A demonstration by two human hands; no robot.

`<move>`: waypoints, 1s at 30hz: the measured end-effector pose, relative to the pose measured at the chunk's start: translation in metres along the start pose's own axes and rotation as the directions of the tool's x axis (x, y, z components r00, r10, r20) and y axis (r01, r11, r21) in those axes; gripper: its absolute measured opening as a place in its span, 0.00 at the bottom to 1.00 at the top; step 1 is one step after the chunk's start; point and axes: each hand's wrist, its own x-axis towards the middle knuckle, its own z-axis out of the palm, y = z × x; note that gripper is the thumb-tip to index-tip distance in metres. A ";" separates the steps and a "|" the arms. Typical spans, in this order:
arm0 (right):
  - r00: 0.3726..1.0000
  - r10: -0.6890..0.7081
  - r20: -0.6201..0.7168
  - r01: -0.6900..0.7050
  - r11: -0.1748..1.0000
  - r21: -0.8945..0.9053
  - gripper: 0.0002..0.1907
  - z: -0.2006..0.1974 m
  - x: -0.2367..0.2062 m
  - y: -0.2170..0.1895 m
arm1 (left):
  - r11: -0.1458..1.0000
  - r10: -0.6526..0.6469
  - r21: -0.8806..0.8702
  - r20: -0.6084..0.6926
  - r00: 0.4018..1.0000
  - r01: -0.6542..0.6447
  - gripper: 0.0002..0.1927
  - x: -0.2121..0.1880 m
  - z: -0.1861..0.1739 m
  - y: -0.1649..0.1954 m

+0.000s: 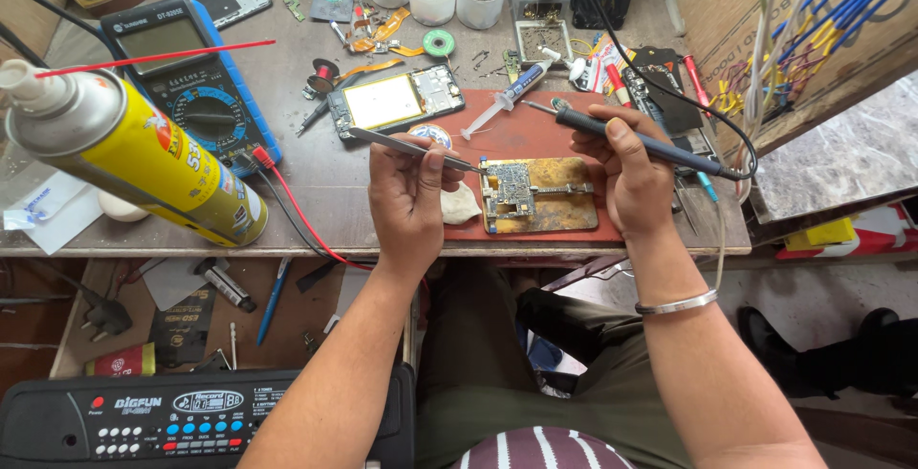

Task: The person applies flux to a mobile phone motherboard using a syringe, then uses tweezers to position a small component. They then use a soldering iron and solder wire to reflow or attach the component on the circuit board.

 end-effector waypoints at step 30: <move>0.970 0.215 -0.111 -0.155 0.903 0.401 0.07 0.036 -0.087 -0.087 | 0.968 0.128 0.204 0.097 0.987 -0.145 0.09 -0.027 0.001 0.025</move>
